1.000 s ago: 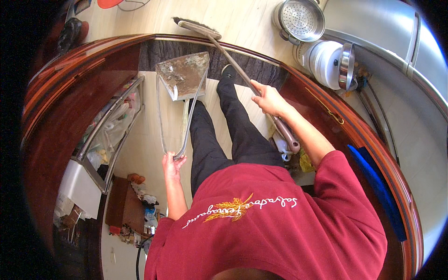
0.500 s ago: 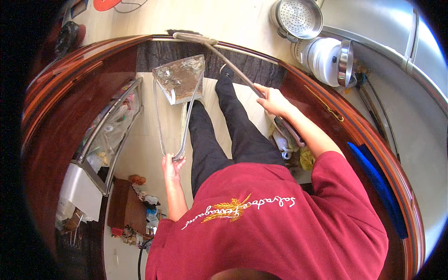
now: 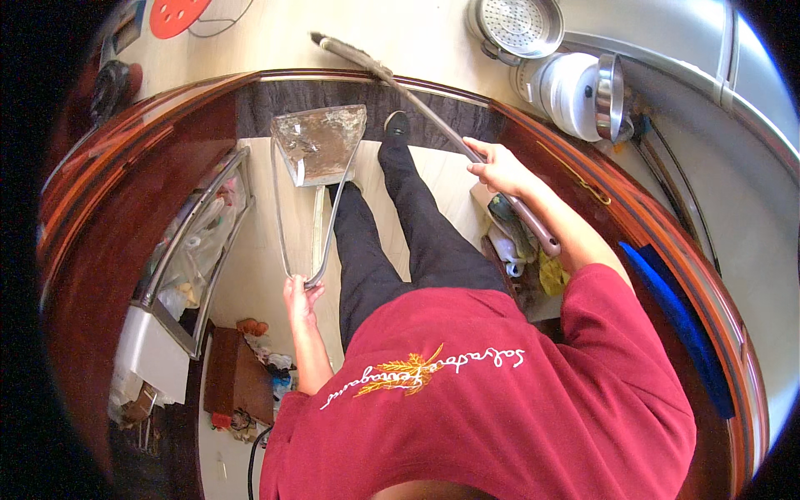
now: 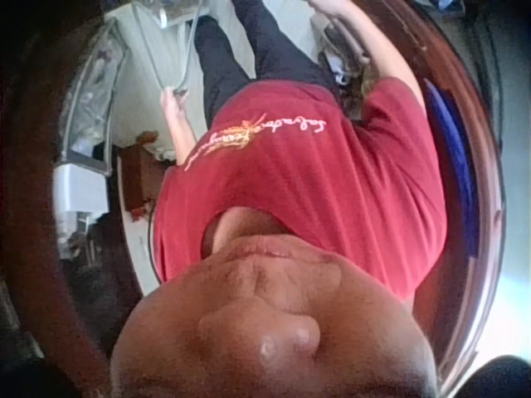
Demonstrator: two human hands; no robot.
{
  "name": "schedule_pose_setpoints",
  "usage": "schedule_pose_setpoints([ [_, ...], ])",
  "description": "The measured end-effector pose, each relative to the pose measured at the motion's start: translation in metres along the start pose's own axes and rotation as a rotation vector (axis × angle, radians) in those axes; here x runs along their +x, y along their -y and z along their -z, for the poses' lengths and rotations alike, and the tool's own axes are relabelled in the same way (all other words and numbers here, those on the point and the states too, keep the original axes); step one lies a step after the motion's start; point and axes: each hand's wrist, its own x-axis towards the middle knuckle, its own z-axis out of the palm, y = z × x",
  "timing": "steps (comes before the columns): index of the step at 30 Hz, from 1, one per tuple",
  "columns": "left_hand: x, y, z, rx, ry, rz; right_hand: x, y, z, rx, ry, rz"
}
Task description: The person cleans two black sandals by clapping their soles together to remove debris and then sweeps the floor with a broom and dustpan.
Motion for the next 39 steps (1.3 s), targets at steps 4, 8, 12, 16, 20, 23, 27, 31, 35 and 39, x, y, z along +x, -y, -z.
schedule_pose_setpoints([
  [4,0.005,-0.014,-0.008,0.07,0.03,-0.016,-0.043,-0.027,0.002,0.037,-0.089,0.11],
  [8,0.017,-0.04,-0.018,0.069,0.012,0.037,-0.08,-0.036,-0.008,0.221,-0.144,-0.07],
  [12,0.033,-0.08,-0.021,-0.097,0.031,0.102,-0.073,-0.036,-0.013,0.237,-0.211,-0.212],
  [16,0.058,-0.13,-0.039,-0.232,0.102,0.082,-0.04,-0.028,-0.001,0.13,-0.313,-0.336],
  [20,0.071,-0.172,-0.059,-0.269,0.193,0.047,0.026,-0.085,-0.033,0.264,-0.392,-0.144],
  [23,0.091,-0.197,-0.076,-0.231,0.223,0.007,0.05,-0.047,-0.062,0.549,-0.317,-0.227],
  [27,0.118,-0.226,-0.074,-0.217,0.284,-0.002,0.033,-0.013,-0.056,0.398,-0.248,-0.194],
  [31,0.148,-0.261,-0.07,-0.127,0.295,0.006,0.007,0.017,-0.069,0.407,-0.307,-0.212],
  [35,0.16,-0.296,-0.066,-0.001,0.3,-0.004,0.009,-0.002,-0.078,0.381,-0.476,-0.276],
  [39,0.176,-0.307,-0.05,0.059,0.314,0.017,0.035,-0.045,-0.044,0.394,-0.612,-0.358],
])
